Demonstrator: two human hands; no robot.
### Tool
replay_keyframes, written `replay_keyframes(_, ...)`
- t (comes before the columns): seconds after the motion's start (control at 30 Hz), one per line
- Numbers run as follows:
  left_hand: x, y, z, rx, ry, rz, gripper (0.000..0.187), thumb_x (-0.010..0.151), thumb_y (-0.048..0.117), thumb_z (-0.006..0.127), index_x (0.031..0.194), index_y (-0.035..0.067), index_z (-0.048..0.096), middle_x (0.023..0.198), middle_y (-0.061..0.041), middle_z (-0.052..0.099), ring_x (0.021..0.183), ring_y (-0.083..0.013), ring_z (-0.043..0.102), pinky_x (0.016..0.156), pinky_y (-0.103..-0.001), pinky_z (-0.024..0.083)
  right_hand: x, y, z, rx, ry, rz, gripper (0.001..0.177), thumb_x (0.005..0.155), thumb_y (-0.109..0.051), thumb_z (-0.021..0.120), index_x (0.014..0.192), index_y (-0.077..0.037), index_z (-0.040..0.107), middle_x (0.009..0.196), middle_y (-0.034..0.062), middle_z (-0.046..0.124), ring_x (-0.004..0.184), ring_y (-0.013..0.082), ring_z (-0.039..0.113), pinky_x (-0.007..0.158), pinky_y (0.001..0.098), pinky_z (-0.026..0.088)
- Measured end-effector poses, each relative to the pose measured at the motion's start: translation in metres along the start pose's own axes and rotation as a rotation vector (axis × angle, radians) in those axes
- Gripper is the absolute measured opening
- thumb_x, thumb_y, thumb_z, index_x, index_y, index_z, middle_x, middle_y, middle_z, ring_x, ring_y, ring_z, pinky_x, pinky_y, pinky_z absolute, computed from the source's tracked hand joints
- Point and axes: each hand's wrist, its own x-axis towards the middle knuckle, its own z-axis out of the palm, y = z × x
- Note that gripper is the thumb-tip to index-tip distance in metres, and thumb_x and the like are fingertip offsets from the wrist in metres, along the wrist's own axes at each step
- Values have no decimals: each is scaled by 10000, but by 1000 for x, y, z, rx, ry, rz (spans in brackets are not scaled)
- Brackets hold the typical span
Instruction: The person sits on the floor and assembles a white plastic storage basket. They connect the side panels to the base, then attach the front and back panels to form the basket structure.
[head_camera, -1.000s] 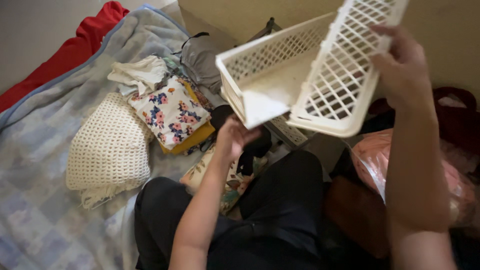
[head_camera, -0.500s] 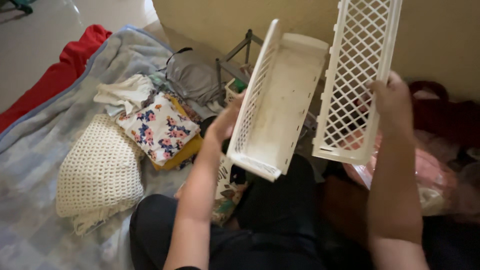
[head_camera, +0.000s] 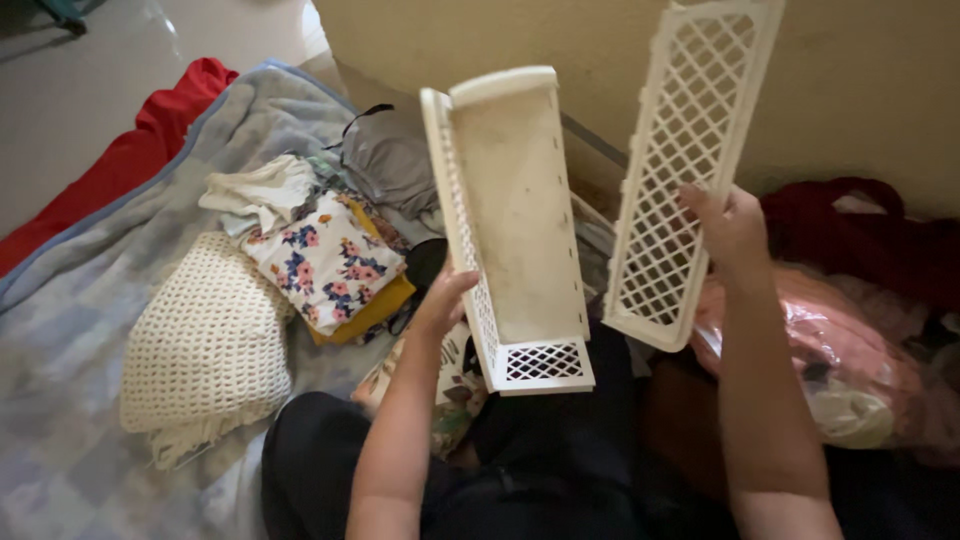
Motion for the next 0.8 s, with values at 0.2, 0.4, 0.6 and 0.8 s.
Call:
replay_keyframes(0.2,-41,66,36,321,26,317,1268,727,459,832,1675,44,99,1706,-183,222,1587,-325,218,1276,-437,224,-33,-42,66,-28,-58,-92,216,1047,-222,645,999,-22,709,775,6,681,661,67,610,571,238,478)
replay_keyframes(0.4,-68,117,88,476,14,416,1421,722,582,852,1671,132,-104,1763,-200,89,1634,-334,152,1309,-457,193,-62,-81,98,-279,-36,-296,242,1056,-219,634,978,-10,726,672,9,669,596,58,599,526,245,443)
replay_keyframes(0.6,-71,123,104,441,128,522,1402,728,625,836,1698,118,-39,1785,-187,52,1659,-331,125,1340,-471,175,-92,-94,112,-317,-44,-297,254,1055,-212,638,943,-1,724,598,25,591,537,63,528,476,272,396)
replay_keyframes(0.8,-73,123,102,491,145,553,1421,721,682,813,1712,117,-35,1799,-172,41,1673,-323,113,1353,-462,169,-100,-105,115,-342,-40,-342,253,1049,-208,644,931,4,712,579,33,578,519,72,548,471,273,405)
